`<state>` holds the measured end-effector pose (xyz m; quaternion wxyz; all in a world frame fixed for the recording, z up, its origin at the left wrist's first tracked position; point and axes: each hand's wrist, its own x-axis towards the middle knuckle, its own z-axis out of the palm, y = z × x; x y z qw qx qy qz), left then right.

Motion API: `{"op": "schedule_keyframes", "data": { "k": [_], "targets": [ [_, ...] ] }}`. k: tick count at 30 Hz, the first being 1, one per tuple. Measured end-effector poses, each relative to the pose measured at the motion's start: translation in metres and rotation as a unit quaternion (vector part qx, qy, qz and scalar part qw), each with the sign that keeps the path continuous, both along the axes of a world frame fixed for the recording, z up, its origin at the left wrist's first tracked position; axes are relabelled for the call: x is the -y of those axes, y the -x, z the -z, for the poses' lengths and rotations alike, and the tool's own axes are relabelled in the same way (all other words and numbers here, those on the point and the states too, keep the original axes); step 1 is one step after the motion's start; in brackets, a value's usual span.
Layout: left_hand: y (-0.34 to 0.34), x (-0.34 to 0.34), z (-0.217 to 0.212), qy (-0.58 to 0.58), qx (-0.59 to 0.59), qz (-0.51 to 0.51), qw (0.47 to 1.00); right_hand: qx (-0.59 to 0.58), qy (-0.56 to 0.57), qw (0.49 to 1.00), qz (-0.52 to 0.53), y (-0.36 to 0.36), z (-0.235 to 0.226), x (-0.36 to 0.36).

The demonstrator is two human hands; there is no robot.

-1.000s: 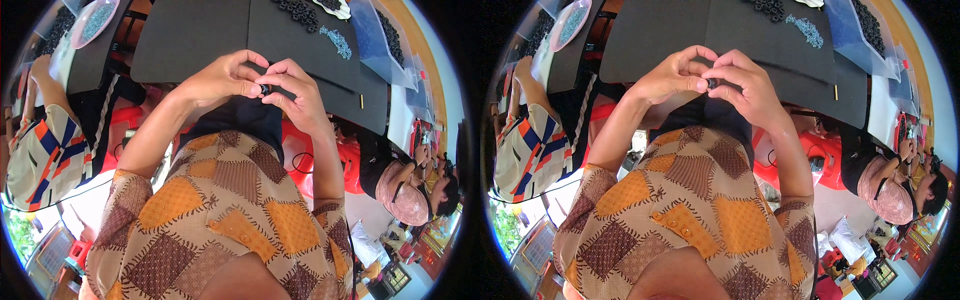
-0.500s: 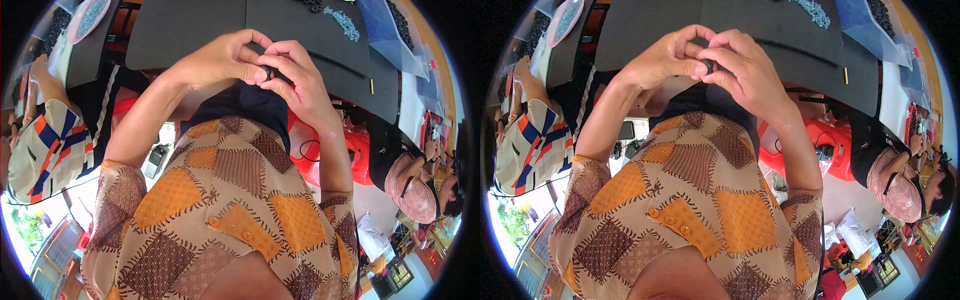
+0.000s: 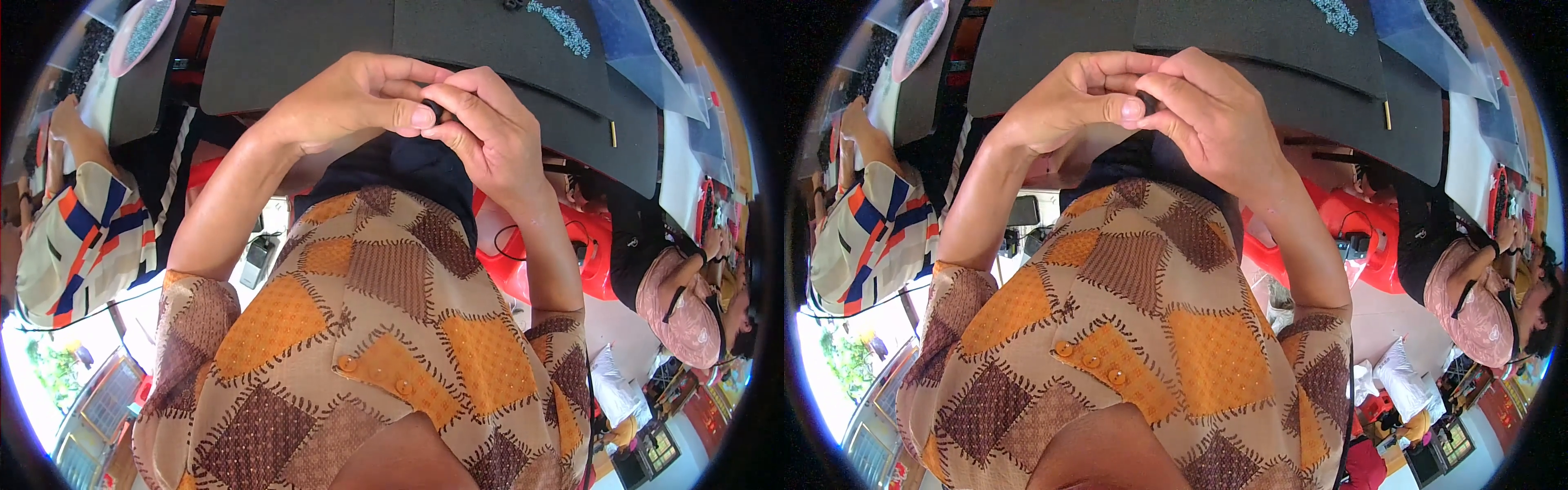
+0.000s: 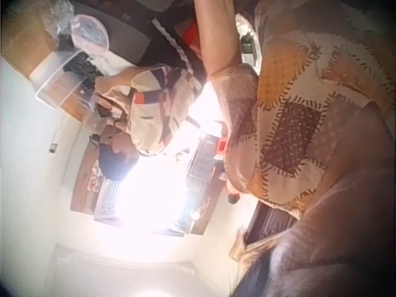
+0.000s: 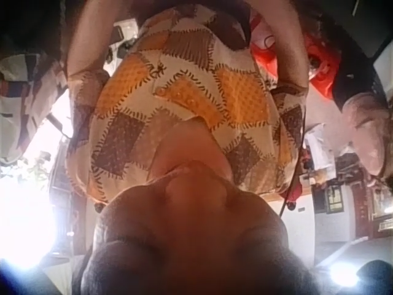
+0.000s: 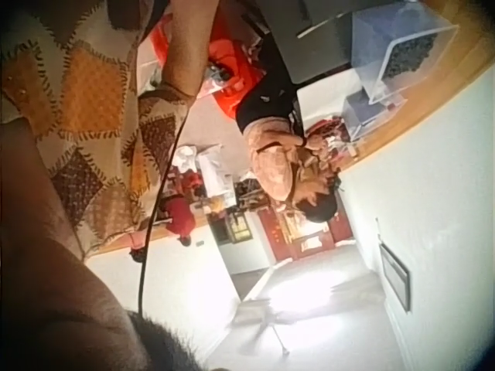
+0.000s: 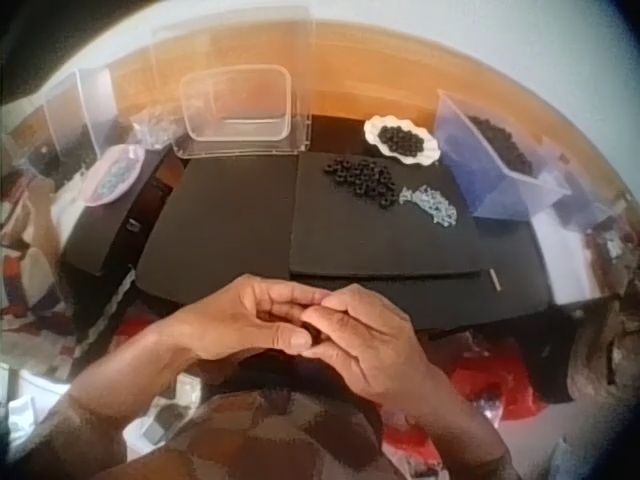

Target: The person assembles small black rubber grommets by hand at a workshop table.

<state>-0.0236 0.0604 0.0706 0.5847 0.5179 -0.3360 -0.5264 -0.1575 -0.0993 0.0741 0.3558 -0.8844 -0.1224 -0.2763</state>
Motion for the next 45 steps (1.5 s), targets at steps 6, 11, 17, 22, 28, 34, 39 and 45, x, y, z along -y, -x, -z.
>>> {"op": "schedule_keyframes", "data": {
  "k": [6,11,17,22,28,34,39,45],
  "targets": [
    [-0.007,0.01,-0.002,-0.016,-0.048,0.024,0.998,0.015,0.015,1.0,-0.012,-0.001,-0.011,0.011],
    [-0.011,0.028,0.011,0.0,-0.102,0.034,0.994,-0.02,0.07,0.997,-0.004,-0.002,-0.013,0.025],
    [-0.005,0.032,0.009,-0.027,-0.069,0.028,0.997,-0.058,0.023,0.998,-0.002,0.004,-0.005,0.028],
    [-0.003,0.03,0.0,-0.028,-0.01,0.019,0.999,-0.026,-0.005,1.0,0.009,0.005,0.01,0.028],
    [-0.006,0.038,0.012,-0.038,0.057,0.017,0.998,0.017,0.047,0.999,0.009,0.004,0.015,0.031],
    [0.005,0.037,0.008,-0.048,0.044,0.02,0.998,0.044,0.054,0.997,0.016,0.005,0.025,0.033],
    [0.008,0.036,0.013,-0.054,0.022,0.038,0.998,0.016,0.019,0.999,0.036,0.012,0.026,0.029],
    [0.012,0.035,0.011,-0.068,0.049,0.041,0.996,0.017,0.003,1.0,0.009,0.019,0.028,0.033]
  ]
}}
